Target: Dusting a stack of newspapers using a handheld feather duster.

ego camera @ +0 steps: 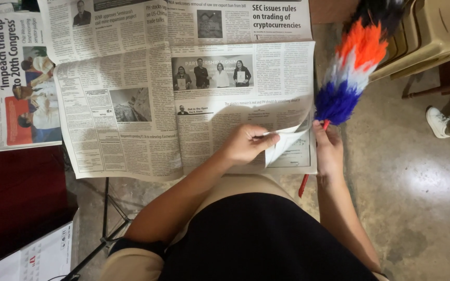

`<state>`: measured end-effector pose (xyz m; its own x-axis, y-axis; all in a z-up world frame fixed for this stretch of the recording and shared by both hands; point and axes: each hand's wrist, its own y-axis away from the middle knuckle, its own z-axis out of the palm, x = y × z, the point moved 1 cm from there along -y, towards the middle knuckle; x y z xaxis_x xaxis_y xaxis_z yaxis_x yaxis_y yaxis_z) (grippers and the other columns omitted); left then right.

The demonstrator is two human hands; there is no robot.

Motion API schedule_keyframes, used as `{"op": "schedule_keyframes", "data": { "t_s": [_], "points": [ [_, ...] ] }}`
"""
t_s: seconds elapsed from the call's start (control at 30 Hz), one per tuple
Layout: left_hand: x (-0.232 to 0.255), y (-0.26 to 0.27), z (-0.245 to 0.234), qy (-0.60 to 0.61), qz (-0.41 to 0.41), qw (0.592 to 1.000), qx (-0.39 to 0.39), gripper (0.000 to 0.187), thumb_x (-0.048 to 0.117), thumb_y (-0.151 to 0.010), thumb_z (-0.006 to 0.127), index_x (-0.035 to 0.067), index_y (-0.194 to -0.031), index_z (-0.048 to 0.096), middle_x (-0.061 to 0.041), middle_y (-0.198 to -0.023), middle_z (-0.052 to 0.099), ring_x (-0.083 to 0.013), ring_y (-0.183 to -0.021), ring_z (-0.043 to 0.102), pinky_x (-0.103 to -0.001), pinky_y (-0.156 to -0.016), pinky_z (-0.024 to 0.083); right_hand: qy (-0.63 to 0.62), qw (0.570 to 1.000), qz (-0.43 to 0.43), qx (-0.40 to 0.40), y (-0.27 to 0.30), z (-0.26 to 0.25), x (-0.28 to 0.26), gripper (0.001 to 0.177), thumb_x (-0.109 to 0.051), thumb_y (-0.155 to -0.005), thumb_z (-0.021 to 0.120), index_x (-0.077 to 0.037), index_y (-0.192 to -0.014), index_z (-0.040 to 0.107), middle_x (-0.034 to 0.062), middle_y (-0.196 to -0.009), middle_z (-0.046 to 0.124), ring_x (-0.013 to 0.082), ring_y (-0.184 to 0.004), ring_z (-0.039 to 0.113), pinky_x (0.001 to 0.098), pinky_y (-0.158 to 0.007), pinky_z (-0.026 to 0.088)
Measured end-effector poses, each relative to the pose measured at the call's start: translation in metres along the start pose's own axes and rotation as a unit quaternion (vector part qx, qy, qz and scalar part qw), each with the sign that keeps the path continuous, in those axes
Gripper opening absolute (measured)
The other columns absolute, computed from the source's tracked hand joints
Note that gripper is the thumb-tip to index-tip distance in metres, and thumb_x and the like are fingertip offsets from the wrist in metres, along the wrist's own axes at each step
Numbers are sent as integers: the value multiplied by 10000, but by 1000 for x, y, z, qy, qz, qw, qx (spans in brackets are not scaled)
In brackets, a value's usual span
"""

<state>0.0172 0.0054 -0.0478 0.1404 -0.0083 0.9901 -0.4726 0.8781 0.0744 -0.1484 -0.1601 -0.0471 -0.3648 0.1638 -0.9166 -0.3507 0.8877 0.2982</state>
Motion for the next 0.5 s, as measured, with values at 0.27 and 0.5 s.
{"op": "schedule_keyframes", "data": {
  "t_s": [0.27,0.5],
  "points": [
    [-2,5,-1,-18,30,999,-8,323,325,-1006,687,155,-739,756,21,-577,661,-27,-588,537,-208,-489,415,-95,995,22,10,-27,4,12,118,-167,-867,735,-92,-948,695,45,-545,455,88,-339,376,257,-284,339],
    [55,12,-49,22,174,984,29,144,188,-996,704,86,-1010,804,-134,-784,767,-200,-615,699,-287,-626,583,-103,994,-35,-1,-26,27,-27,145,-179,-932,769,-139,-835,669,20,-601,503,52,-368,422,214,-314,358]
  ]
}}
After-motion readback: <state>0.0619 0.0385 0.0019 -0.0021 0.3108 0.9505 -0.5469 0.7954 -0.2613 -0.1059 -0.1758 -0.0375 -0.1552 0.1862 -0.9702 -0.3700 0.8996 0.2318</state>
